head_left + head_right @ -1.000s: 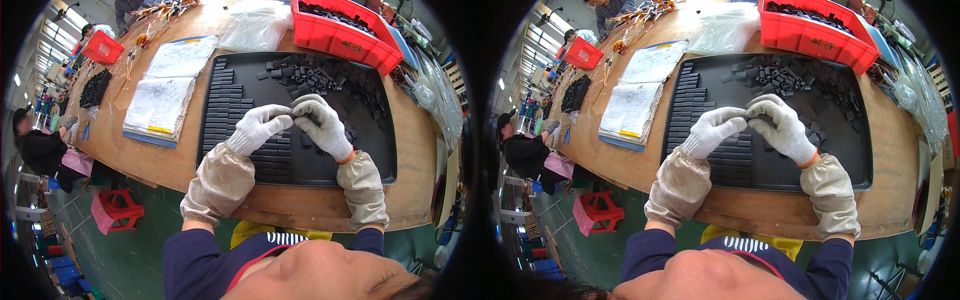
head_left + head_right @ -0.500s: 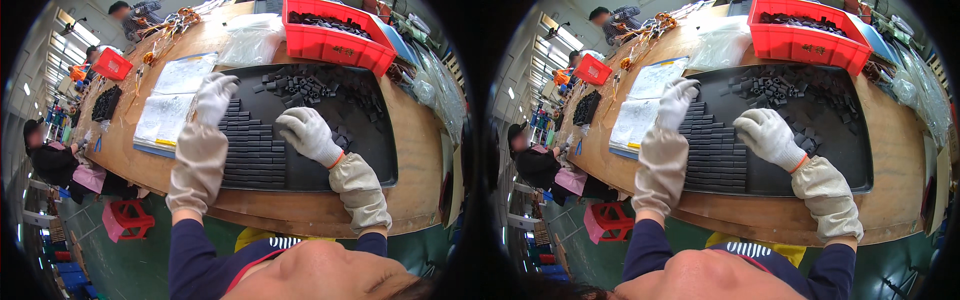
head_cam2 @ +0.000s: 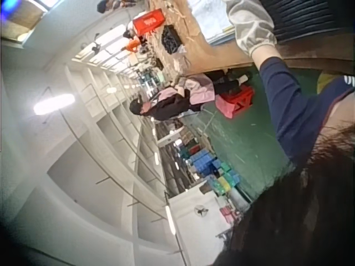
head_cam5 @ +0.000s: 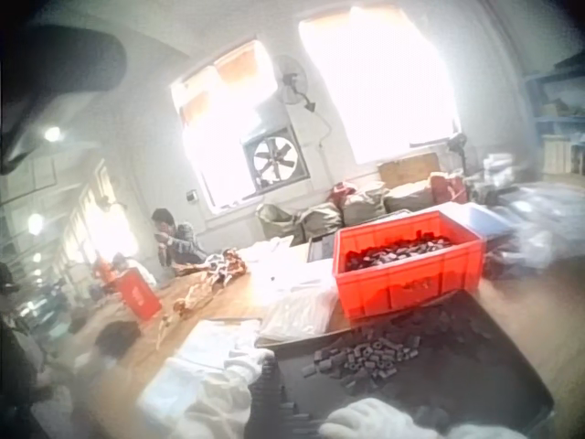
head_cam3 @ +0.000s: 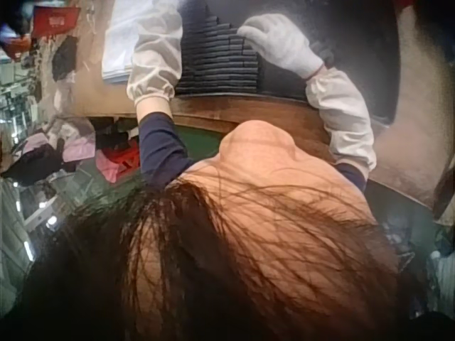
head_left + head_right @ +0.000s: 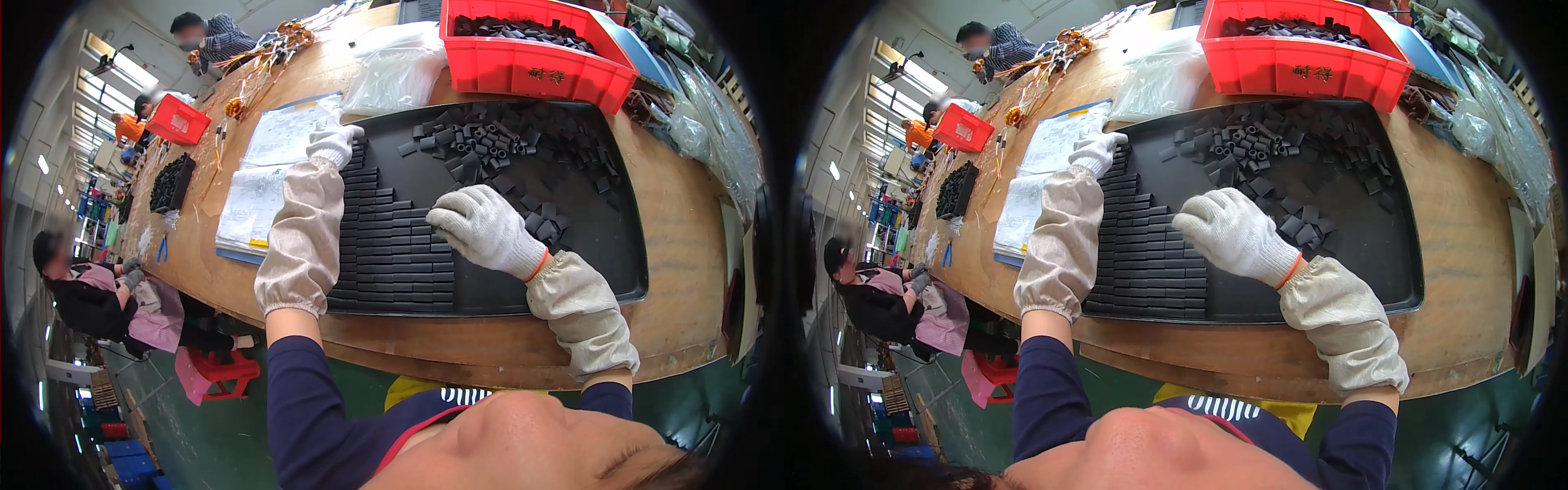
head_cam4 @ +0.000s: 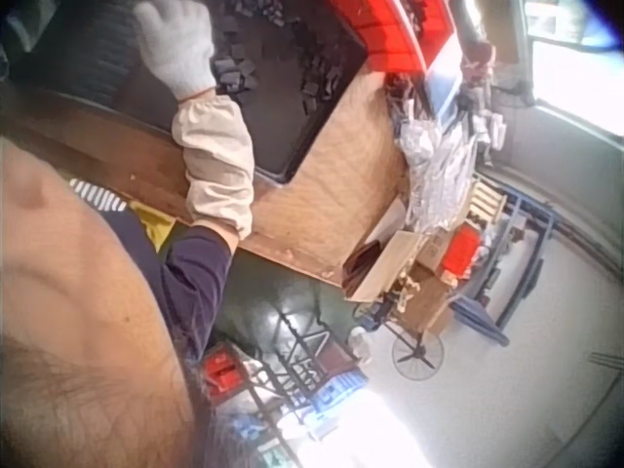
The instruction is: The person sits at a workbench in a factory setting, wearing white gloves. They pick up small black plastic components from a tray and insert them into larger black plastic housings. The person places the assembled units into a red bin on the table. The task involves repetitive manual assembly of small parts.
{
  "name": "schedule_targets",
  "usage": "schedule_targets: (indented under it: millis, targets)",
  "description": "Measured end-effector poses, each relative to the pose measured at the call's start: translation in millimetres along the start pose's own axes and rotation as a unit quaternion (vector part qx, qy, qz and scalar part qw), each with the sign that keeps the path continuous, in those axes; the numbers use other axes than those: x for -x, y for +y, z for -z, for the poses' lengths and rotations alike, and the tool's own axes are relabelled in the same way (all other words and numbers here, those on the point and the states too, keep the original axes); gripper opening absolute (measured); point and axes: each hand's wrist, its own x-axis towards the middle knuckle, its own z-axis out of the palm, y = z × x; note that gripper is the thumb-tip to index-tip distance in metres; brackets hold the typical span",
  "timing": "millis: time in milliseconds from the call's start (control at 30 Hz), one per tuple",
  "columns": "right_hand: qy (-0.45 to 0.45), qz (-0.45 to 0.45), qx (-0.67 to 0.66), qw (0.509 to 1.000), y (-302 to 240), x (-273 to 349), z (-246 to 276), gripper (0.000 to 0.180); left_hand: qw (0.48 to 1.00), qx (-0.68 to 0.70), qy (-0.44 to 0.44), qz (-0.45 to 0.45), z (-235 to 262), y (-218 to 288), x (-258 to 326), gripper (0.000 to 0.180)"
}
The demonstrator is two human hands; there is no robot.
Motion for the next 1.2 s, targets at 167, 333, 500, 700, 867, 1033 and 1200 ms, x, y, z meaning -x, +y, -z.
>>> schedule_targets:
  millis: [167, 333, 500, 700, 867, 1033, 1200]
  targets:
    - [-0.001, 0.0, -0.011, 1.0, -2.1, -1.7, -3.0, 0.028, 0.988, 0.056, -0.109, -0.09, 2.6, -13.8, -4.2, 0.059]
    - [-0.015, -0.009, -0.01, 1.0, 1.4, 0.7, -0.9, 0.028, 0.99, -0.018, -0.137, -0.039, 15.3, 8.6, -8.7, 0.046]
    - [-0.017, -0.008, -0.013, 1.0, 2.1, 2.8, -2.8, 0.027, 0.953, 0.192, -0.14, 0.186, -1.3, -10.7, -42.3, 0.048]
    - [-0.041, -0.012, -0.033, 0.999, 0.4, 0.5, -7.8, 0.028, 0.93, 0.11, -0.185, 0.298, -33.9, -39.6, -62.7, 0.061]
    - [-0.051, -0.027, -0.028, 0.998, 2.5, 4.5, -1.6, 0.028, 0.984, 0.014, -0.137, 0.112, -5.9, -1.5, -33.3, 0.038]
    - [-0.039, -0.029, -0.041, 0.998, -0.1, 1.9, -2.6, 0.025, 0.991, -0.062, -0.08, 0.086, 5.8, 5.4, -14.8, 0.029]
    - [-0.045, -0.025, -0.044, 0.998, 1.1, 3.0, -3.9, 0.028, 0.987, -0.049, -0.108, 0.11, 2.2, 0.5, -24.8, 0.028]
